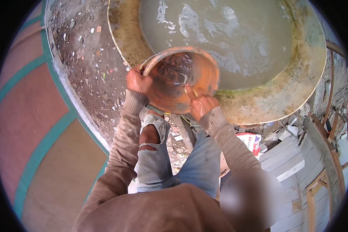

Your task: The person cleans several small buckets by using a trowel to scrape out residue, rinsing them in a large vat of water, and stacking them.

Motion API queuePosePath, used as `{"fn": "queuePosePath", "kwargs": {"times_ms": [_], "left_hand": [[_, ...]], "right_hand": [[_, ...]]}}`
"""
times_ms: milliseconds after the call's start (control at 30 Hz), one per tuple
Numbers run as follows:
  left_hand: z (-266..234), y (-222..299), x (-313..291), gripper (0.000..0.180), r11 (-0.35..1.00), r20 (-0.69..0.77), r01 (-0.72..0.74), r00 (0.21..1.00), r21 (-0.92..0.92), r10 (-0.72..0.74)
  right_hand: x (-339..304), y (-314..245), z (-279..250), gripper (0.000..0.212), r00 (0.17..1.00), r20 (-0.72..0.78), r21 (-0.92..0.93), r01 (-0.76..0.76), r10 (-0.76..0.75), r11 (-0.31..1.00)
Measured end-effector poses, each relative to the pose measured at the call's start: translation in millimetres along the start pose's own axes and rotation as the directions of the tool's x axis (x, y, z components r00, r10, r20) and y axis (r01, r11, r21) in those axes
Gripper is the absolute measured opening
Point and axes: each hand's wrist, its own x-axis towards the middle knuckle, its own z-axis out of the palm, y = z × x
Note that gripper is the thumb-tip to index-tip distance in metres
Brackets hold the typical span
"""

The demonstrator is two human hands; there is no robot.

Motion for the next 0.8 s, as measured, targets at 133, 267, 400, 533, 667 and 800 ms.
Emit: {"fn": "queuePosePath", "kwargs": {"times_ms": [133, 267, 400, 533, 667, 800], "left_hand": [[0.1, 8.1, 12.4, 0.022, 0.993, -0.025, -0.119, 0.993, -0.010, 0.119], [-2.6, 12.3, 33.3, 0.024, 0.990, 0.119, -0.138, 0.983, -0.021, 0.140], [-8.5, 50.3, 53.7, 0.025, 0.972, 0.228, -0.222, 0.953, 0.081, 0.198], [-8.9, 56.4, 52.7, 0.029, 0.944, 0.308, -0.288, 0.924, 0.162, 0.229], [-14.7, 93.8, 43.6, 0.028, 0.937, 0.415, -0.308, 0.883, 0.167, 0.217], [-14.4, 82.8, 46.3, 0.026, 0.952, 0.393, -0.229, 0.910, 0.203, 0.135]], "right_hand": [[-8.5, -6.6, 3.3, 0.049, 0.997, 0.076, -0.124, 0.023, -0.014, 0.992], [0.3, -5.3, -19.1, 0.053, 0.985, 0.149, -0.178, 0.108, -0.082, 0.978], [4.0, 5.8, -23.2, 0.057, 0.991, 0.050, -0.192, 0.134, -0.126, 0.972], [-19.8, 7.0, -17.2, 0.057, 0.969, 0.229, -0.223, 0.147, -0.095, 0.964], [3.9, 1.2, -39.6, 0.057, 0.996, 0.052, -0.312, 0.079, -0.066, 0.947], [-26.5, 5.0, -4.7, 0.060, 0.958, 0.284, -0.271, 0.111, -0.031, 0.956]]}}
